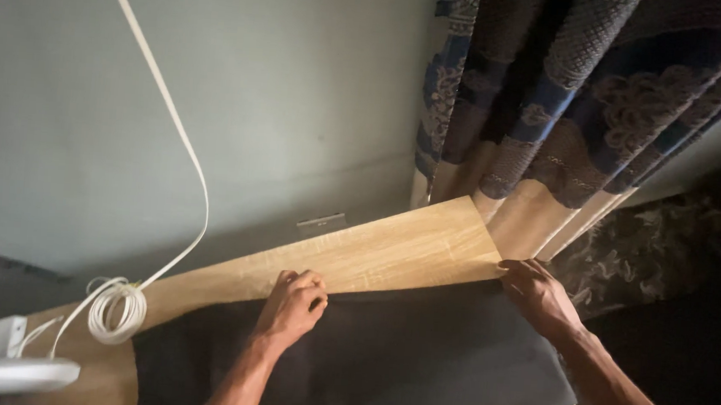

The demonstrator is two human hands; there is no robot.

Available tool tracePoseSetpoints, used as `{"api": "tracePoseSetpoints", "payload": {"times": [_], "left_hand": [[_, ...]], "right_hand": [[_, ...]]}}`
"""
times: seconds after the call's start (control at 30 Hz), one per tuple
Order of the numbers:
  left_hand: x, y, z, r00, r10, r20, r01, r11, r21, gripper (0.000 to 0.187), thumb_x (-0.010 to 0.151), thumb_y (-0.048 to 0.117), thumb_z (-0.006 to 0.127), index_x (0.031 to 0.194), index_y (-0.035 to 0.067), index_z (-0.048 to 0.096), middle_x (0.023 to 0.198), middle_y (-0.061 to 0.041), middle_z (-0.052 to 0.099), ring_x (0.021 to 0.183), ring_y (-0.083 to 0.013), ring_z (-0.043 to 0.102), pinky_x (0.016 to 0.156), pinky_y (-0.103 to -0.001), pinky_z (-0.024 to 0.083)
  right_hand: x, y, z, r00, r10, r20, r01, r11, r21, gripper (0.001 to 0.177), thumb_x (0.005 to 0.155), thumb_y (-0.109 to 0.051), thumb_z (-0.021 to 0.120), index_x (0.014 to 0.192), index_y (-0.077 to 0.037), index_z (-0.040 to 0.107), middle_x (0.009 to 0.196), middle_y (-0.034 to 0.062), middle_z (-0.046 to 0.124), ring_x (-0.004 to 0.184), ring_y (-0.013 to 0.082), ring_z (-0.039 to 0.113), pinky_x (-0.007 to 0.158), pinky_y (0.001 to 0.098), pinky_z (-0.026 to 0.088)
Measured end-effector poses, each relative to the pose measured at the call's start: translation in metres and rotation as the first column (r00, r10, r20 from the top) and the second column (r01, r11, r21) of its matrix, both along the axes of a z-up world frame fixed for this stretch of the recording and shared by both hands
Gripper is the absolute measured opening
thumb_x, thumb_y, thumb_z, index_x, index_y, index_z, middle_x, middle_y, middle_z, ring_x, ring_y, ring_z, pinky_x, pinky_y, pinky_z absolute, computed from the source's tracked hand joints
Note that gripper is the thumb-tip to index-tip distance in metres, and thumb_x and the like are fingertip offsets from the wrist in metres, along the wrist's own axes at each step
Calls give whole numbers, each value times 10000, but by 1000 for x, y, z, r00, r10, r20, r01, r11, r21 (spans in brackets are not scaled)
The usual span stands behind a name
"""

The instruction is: The person folds a black garment on a wooden table. They smooth the fabric, fold it in half multiple times, and press the folds flat with their hands. The garment is folded into a compact rectangle by the end.

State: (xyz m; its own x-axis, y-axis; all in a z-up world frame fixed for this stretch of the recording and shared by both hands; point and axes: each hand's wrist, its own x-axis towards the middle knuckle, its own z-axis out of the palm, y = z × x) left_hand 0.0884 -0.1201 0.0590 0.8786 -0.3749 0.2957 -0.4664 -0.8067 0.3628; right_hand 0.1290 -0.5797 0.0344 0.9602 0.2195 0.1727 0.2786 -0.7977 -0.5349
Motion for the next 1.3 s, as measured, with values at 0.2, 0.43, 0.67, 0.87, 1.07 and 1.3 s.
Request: {"api": "tracePoseSetpoints", "payload": {"times": [0.2, 0.43, 0.67, 0.87, 1.07, 1.3], "left_hand": [[-5, -3, 12, 950, 152, -274, -174, 983, -58, 119, 796, 125, 782, 887, 80, 720, 953, -98, 730, 967, -294, 702, 850, -402, 550], [-8, 2, 10, 894, 175, -413, -209, 977, -38, 204, 850, 172, 751, 1028, 88, 698, 1060, -96, 768, 1035, -257, 731, 903, -393, 551], [-6, 20, -27, 901, 271, -340, -200, 952, 230, 181, 925, 287, 708, 1015, 131, 693, 1096, -31, 728, 1130, -236, 656, 977, -486, 429], [4, 24, -33, 851, 313, -421, -225, 943, 247, 198, 931, 322, 685, 1029, 150, 692, 1102, -12, 734, 1147, -223, 644, 1027, -488, 392], [7, 25, -32, 821, 336, -462, -263, 940, 216, 198, 927, 317, 685, 1021, 144, 706, 1114, -25, 729, 1152, -251, 639, 1035, -498, 378], [11, 18, -19, 770, 386, -507, -276, 919, 281, 229, 953, 337, 659, 1023, 124, 706, 1121, -67, 728, 1161, -284, 639, 1047, -510, 396]], "right_hand": [[14, -13, -13, 960, 229, 160, -223, 973, -57, 292, 843, -97, 720, 1123, -22, 685, 1193, 134, 694, 1118, 297, 660, 925, 393, 572], [22, -25, -19, 925, 326, 194, -326, 945, -31, 196, 847, -78, 654, 1039, -39, 666, 1216, 137, 660, 1109, 287, 663, 869, 376, 598], [16, -16, 24, 889, 84, -451, -102, 995, -15, 244, 991, -322, 580, 1098, -110, 639, 980, 78, 779, 897, 221, 787, 837, 371, 641], [25, -17, 30, 850, 148, -505, -102, 988, 118, 233, 961, -319, 600, 1010, -104, 676, 858, 88, 753, 807, 220, 717, 735, 429, 593], [27, -19, 26, 840, 127, -528, -113, 992, 59, 333, 1006, -392, 500, 1006, -105, 669, 875, 99, 704, 760, 209, 709, 707, 406, 611], [52, -23, 1, 807, 116, -579, -154, 988, -17, 350, 1005, -416, 514, 1048, -96, 649, 868, 108, 711, 765, 224, 686, 711, 422, 629]]}}
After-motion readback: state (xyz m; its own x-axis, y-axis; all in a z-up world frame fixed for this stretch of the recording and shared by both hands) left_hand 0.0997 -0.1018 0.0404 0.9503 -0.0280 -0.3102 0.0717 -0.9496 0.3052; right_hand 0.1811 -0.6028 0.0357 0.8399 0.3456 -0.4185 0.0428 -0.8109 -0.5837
